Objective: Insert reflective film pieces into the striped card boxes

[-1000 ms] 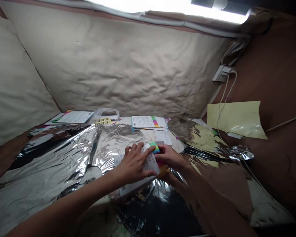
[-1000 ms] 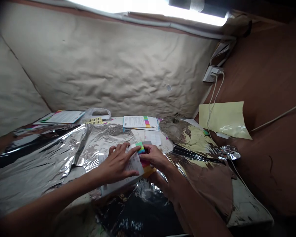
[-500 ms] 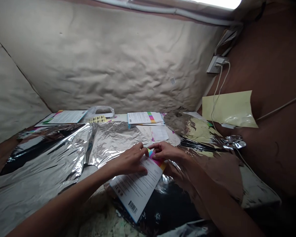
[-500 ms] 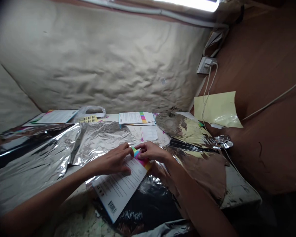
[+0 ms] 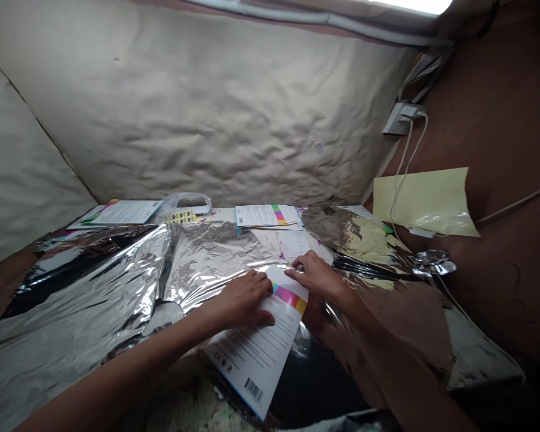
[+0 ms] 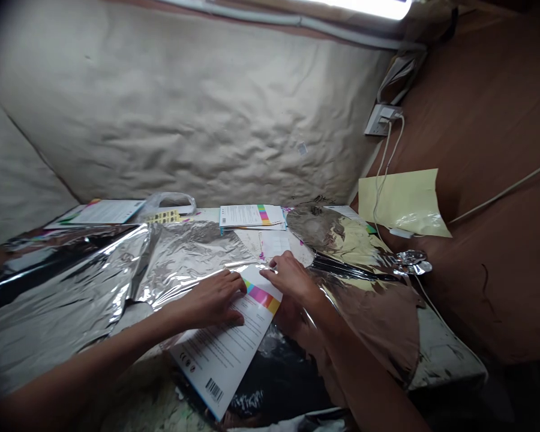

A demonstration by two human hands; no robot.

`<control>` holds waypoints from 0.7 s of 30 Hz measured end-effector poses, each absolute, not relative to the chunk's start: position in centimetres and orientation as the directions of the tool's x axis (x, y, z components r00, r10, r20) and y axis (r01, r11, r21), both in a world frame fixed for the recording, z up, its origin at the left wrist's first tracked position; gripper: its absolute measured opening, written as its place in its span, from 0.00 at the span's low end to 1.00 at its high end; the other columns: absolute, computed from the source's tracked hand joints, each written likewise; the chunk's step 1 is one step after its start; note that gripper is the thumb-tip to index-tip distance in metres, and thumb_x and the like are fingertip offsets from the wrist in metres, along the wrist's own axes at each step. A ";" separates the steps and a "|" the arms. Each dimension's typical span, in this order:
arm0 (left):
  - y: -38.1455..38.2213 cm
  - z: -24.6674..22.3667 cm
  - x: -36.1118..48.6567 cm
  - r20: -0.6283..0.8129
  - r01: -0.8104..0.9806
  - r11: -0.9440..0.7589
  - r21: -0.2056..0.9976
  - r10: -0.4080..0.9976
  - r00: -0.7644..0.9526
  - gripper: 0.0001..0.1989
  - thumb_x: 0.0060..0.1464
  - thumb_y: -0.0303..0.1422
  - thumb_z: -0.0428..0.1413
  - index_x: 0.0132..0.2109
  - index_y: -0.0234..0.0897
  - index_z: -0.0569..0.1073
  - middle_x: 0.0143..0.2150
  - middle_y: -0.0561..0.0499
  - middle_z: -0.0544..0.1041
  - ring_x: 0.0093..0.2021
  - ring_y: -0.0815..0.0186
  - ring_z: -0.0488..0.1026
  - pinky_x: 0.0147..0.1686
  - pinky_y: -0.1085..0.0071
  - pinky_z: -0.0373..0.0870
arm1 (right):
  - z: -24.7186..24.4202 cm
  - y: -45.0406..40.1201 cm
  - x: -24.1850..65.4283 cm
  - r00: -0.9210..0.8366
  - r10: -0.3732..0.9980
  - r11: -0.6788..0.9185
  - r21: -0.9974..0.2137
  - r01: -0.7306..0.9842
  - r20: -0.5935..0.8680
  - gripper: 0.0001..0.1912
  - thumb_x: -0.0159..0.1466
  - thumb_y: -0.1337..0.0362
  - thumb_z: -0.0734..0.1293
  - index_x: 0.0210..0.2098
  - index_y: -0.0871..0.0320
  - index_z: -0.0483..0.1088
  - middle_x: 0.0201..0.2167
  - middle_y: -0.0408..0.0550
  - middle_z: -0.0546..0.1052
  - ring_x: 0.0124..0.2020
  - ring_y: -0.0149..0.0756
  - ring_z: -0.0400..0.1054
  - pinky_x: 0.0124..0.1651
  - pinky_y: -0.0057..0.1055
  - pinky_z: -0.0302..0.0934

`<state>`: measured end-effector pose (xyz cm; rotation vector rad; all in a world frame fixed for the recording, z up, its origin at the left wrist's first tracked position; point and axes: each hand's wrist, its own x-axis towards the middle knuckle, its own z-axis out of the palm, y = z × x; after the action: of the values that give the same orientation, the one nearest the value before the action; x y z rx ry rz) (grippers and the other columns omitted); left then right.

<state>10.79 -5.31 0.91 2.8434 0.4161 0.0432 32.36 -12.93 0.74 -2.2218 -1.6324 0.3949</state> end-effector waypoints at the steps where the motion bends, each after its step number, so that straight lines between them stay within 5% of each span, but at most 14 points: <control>1: -5.4 0.8 10.8 -0.002 0.281 -0.922 0.268 0.291 0.957 0.20 0.50 0.43 0.64 0.45 0.39 0.69 0.45 0.48 0.73 0.47 0.56 0.68 0.45 0.64 0.64 | 0.9 -13.0 32.5 0.302 0.953 -0.279 -0.431 0.858 -0.015 0.18 0.63 0.51 0.65 0.39 0.58 0.76 0.42 0.56 0.75 0.41 0.46 0.71 0.41 0.33 0.59; 5: -5.5 0.4 10.7 -0.008 0.314 -0.905 0.286 0.325 0.946 0.21 0.49 0.45 0.64 0.45 0.39 0.68 0.46 0.48 0.72 0.46 0.56 0.68 0.43 0.64 0.65 | 1.4 -12.9 33.4 0.262 0.955 -0.296 -0.439 0.848 -0.138 0.15 0.61 0.52 0.67 0.31 0.58 0.76 0.30 0.51 0.78 0.34 0.42 0.72 0.32 0.31 0.55; 11: -6.2 0.5 10.4 -0.046 0.345 -0.898 0.272 0.346 0.937 0.21 0.49 0.44 0.64 0.45 0.39 0.68 0.46 0.48 0.72 0.46 0.56 0.67 0.39 0.65 0.65 | 0.6 -13.0 32.4 0.187 0.952 -0.292 -0.532 0.795 -0.243 0.16 0.53 0.53 0.73 0.33 0.58 0.76 0.31 0.47 0.79 0.34 0.41 0.72 0.30 0.28 0.58; 14: -6.5 0.3 10.1 -0.019 0.357 -0.899 0.252 0.364 0.931 0.21 0.50 0.45 0.63 0.45 0.39 0.68 0.47 0.47 0.72 0.46 0.55 0.67 0.39 0.64 0.65 | -0.8 -14.6 30.2 0.195 0.980 -0.181 -0.554 0.813 -0.034 0.10 0.57 0.60 0.71 0.37 0.58 0.76 0.36 0.48 0.79 0.38 0.43 0.72 0.38 0.32 0.64; 17: -6.6 0.0 9.8 0.008 0.351 -0.900 0.259 0.365 0.931 0.21 0.51 0.46 0.62 0.45 0.39 0.68 0.47 0.47 0.72 0.47 0.55 0.67 0.42 0.63 0.65 | -2.6 -16.5 28.2 0.181 0.952 -0.029 -0.518 0.855 0.246 0.15 0.63 0.68 0.63 0.48 0.55 0.74 0.47 0.50 0.77 0.49 0.43 0.70 0.53 0.38 0.63; 21: -6.6 -0.5 9.6 0.014 0.358 -0.895 0.266 0.375 0.927 0.21 0.51 0.47 0.62 0.46 0.40 0.68 0.48 0.47 0.70 0.47 0.56 0.66 0.42 0.63 0.65 | -3.4 -17.9 27.6 0.042 0.963 0.104 -0.512 0.853 0.266 0.20 0.68 0.67 0.60 0.57 0.51 0.70 0.55 0.50 0.74 0.57 0.44 0.66 0.61 0.46 0.59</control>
<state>9.63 -6.58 -0.53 2.8257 0.5471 0.0946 27.64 -17.89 -3.44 -1.7695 -1.8315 0.2567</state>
